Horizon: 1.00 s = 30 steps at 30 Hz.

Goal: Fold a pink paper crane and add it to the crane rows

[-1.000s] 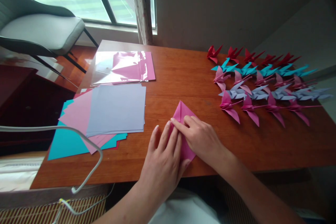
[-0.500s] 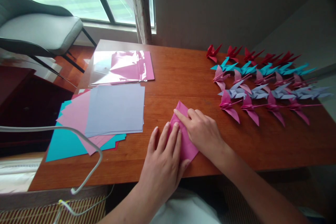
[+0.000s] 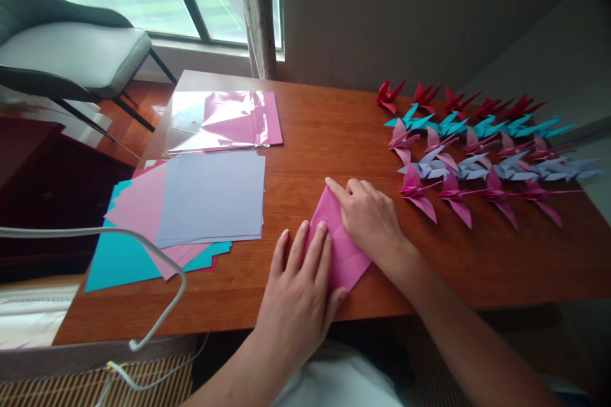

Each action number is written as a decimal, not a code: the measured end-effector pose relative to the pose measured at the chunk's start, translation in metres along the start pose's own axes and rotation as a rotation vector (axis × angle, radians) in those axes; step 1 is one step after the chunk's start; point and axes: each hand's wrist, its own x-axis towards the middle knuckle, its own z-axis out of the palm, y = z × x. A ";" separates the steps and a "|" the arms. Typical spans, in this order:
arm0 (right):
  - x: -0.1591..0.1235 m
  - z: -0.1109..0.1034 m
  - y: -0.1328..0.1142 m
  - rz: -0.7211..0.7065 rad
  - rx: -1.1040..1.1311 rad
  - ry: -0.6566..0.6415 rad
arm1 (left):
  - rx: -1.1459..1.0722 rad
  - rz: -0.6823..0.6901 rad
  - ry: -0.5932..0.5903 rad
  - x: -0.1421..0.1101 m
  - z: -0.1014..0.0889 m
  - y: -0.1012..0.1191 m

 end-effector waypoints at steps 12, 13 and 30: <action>-0.019 0.003 -0.008 -0.135 0.032 0.072 | -0.017 -0.001 -0.019 -0.002 0.003 -0.001; -0.021 0.003 -0.009 -0.154 0.035 0.077 | -0.019 -0.001 -0.017 -0.002 0.003 -0.001; -0.015 -0.004 0.002 -0.145 -0.068 -0.008 | -0.036 0.001 0.003 -0.002 0.002 -0.001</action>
